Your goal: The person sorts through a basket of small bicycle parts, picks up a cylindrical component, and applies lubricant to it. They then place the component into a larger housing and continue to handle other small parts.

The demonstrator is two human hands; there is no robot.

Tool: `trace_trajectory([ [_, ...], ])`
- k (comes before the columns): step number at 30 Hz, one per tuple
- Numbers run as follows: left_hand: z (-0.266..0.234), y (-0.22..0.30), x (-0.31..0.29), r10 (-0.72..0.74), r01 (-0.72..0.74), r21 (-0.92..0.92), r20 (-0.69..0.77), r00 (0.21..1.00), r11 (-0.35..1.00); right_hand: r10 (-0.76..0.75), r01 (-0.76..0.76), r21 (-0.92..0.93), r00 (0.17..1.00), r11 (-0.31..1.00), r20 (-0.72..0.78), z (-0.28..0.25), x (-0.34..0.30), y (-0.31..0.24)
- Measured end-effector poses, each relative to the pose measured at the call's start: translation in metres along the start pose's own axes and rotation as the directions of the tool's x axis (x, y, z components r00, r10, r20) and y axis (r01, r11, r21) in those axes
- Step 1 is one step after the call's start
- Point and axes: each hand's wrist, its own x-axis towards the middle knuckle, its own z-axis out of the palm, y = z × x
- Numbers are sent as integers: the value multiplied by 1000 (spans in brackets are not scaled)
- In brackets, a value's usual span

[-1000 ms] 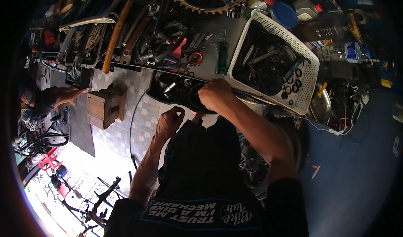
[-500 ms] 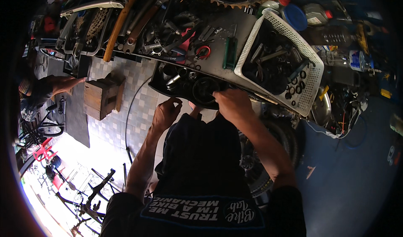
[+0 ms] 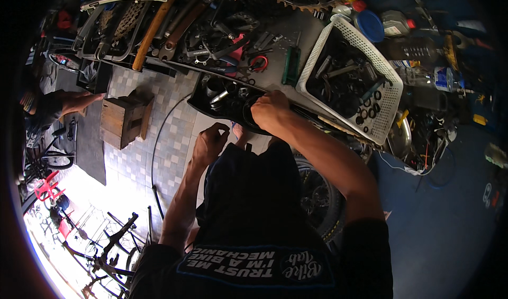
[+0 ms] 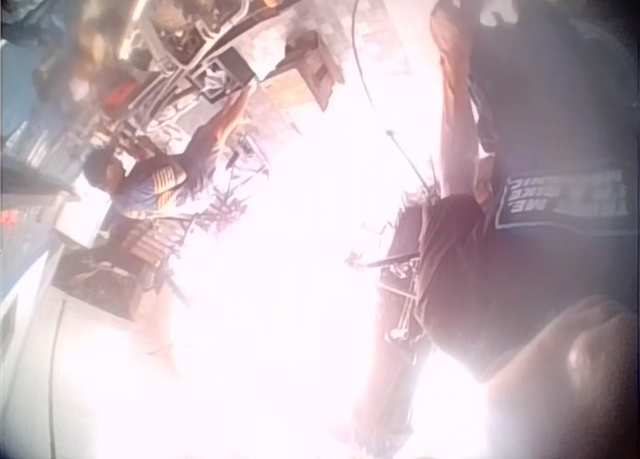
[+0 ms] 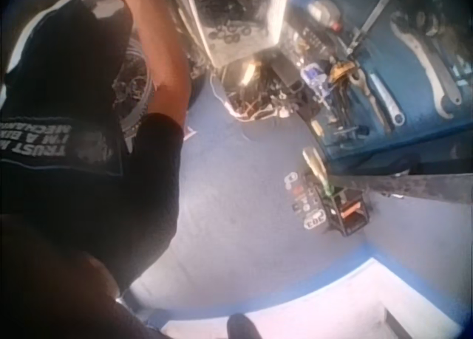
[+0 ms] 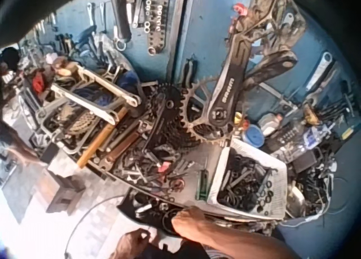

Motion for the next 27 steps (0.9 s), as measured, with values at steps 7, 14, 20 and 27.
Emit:
trace_trajectory([
  [7,-11,-4,-7,-155,154,10,49,987,988,98,-93,37,982,995,-162,33,-14,6],
  [14,-6,-10,1,-85,78,80,82,993,994,247,-139,337,920,931,-303,53,-66,30],
  [20,-8,1,13,-68,63,77,65,996,995,341,-132,527,883,839,-322,72,-80,44],
  [27,1,-5,11,-7,-2,117,71,997,993,325,-182,396,885,900,-332,56,-63,17],
])
